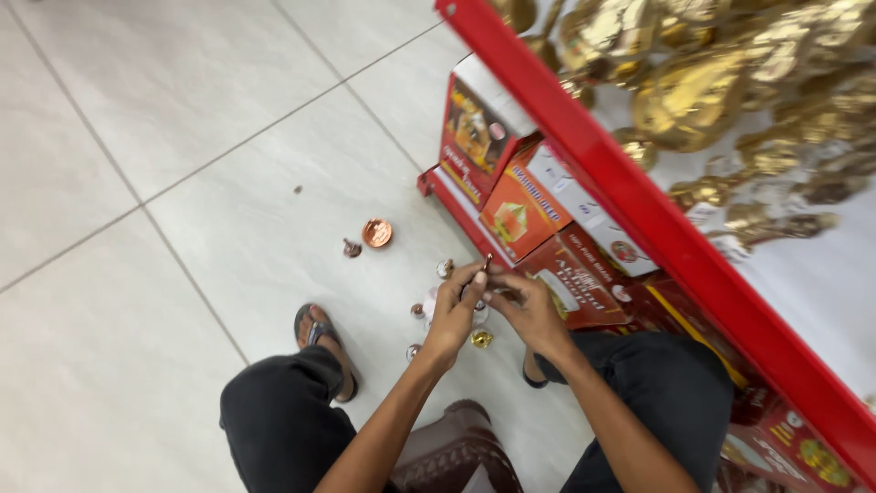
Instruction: Clean small brass lamps and place them on the shelf.
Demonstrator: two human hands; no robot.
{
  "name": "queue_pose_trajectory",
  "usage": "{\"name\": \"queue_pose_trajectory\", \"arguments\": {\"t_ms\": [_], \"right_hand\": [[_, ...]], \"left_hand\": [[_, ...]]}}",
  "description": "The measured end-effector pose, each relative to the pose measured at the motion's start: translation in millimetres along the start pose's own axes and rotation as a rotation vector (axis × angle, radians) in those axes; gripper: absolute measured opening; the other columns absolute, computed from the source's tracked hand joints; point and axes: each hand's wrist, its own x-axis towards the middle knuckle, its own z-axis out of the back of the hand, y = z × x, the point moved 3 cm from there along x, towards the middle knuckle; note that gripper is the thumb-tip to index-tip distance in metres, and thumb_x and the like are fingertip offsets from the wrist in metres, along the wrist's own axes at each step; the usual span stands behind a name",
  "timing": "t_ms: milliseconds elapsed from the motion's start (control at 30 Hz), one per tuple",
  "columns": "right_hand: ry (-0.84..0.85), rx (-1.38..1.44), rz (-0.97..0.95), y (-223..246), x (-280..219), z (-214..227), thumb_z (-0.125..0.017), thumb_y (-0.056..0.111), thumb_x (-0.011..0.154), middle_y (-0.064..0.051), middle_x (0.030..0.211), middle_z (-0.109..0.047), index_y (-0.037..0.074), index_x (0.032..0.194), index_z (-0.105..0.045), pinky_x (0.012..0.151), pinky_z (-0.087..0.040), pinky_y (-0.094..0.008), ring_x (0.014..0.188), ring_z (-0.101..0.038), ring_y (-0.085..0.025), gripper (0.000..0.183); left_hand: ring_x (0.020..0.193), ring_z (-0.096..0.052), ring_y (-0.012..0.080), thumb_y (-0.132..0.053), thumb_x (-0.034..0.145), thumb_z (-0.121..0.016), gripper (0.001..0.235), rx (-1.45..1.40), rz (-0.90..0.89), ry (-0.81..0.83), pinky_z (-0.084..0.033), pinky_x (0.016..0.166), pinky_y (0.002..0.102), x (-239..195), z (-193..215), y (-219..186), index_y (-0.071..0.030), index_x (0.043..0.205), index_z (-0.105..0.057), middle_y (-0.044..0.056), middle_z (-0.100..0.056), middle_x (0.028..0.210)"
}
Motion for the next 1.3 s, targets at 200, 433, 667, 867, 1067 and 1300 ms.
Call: {"name": "queue_pose_trajectory", "arguments": {"t_ms": [200, 433, 667, 867, 1067, 1300], "right_hand": [[-0.124, 0.066, 0.357, 59.0, -49.8, 59.4, -0.072, 0.002, 0.091, -0.012, 0.115, -0.068, -0.008, 0.117, -0.069, 0.088, -0.056, -0.031, 0.106, -0.066, -0.017, 0.029], [-0.45, -0.095, 0.278, 144.3, -127.4, 144.0, -0.071, 0.001, 0.089, -0.009, 0.103, -0.074, -0.005, 0.108, -0.072, 0.076, -0.059, -0.03, 0.087, -0.073, -0.015, 0.02], [-0.815, -0.024, 0.388, 144.1, -146.5, 197.8, -0.069, -0.004, 0.094, -0.01, 0.104, -0.073, -0.006, 0.11, -0.069, 0.093, -0.057, -0.031, 0.1, -0.071, -0.015, 0.016], [-0.907, -0.006, 0.266, 138.3, -138.8, 207.5, -0.068, -0.002, 0.095, -0.01, 0.1, -0.077, -0.006, 0.107, -0.07, 0.085, -0.061, -0.028, 0.094, -0.073, -0.013, 0.013], [-0.956, -0.146, 0.203, 152.7, -130.7, 205.0, -0.071, -0.001, 0.091, -0.011, 0.1, -0.08, -0.001, 0.112, -0.072, 0.083, -0.065, -0.028, 0.091, -0.078, -0.014, 0.021], [-0.87, -0.218, 0.195, 157.7, -125.0, 203.6, -0.072, 0.0, 0.089, -0.011, 0.102, -0.08, 0.001, 0.117, -0.071, 0.083, -0.065, -0.029, 0.095, -0.079, -0.016, 0.027]], "left_hand": [[0.12, -0.057, 0.0191, -0.026, 0.106, -0.054, 0.035, 0.064, -0.105, 0.381, -0.047, 0.1, 0.036, -15.2, -66.3, -79.8, -0.002, 0.128, -0.066, 0.006, -0.06, 0.142], [0.131, -0.061, 0.0278, -0.021, 0.103, -0.06, 0.03, 0.245, -0.501, 0.633, -0.047, 0.112, 0.04, -41.9, -173.8, -190.7, -0.003, 0.125, -0.071, 0.012, -0.064, 0.138], [0.105, -0.073, 0.0302, -0.007, 0.095, -0.066, 0.022, 0.467, -0.646, 0.645, -0.057, 0.091, 0.037, -28.4, -255.0, -215.8, -0.003, 0.116, -0.073, 0.016, -0.074, 0.116], [0.1, -0.075, 0.0363, -0.003, 0.096, -0.062, 0.034, 0.574, -0.703, 0.553, -0.059, 0.083, 0.041, -24.0, -270.6, -196.7, -0.003, 0.13, -0.065, 0.021, -0.073, 0.114], [0.093, -0.072, 0.0404, -0.006, 0.095, -0.063, 0.046, 0.825, -0.671, 0.41, -0.057, 0.076, 0.047, -29.5, -256.1, -167.8, -0.007, 0.14, -0.058, 0.024, -0.072, 0.11], [0.095, -0.072, 0.0366, -0.008, 0.095, -0.066, 0.035, 0.837, -0.837, 0.24, -0.058, 0.075, 0.046, -31.2, -248.4, -156.3, -0.007, 0.13, -0.06, 0.019, -0.073, 0.107]]}}
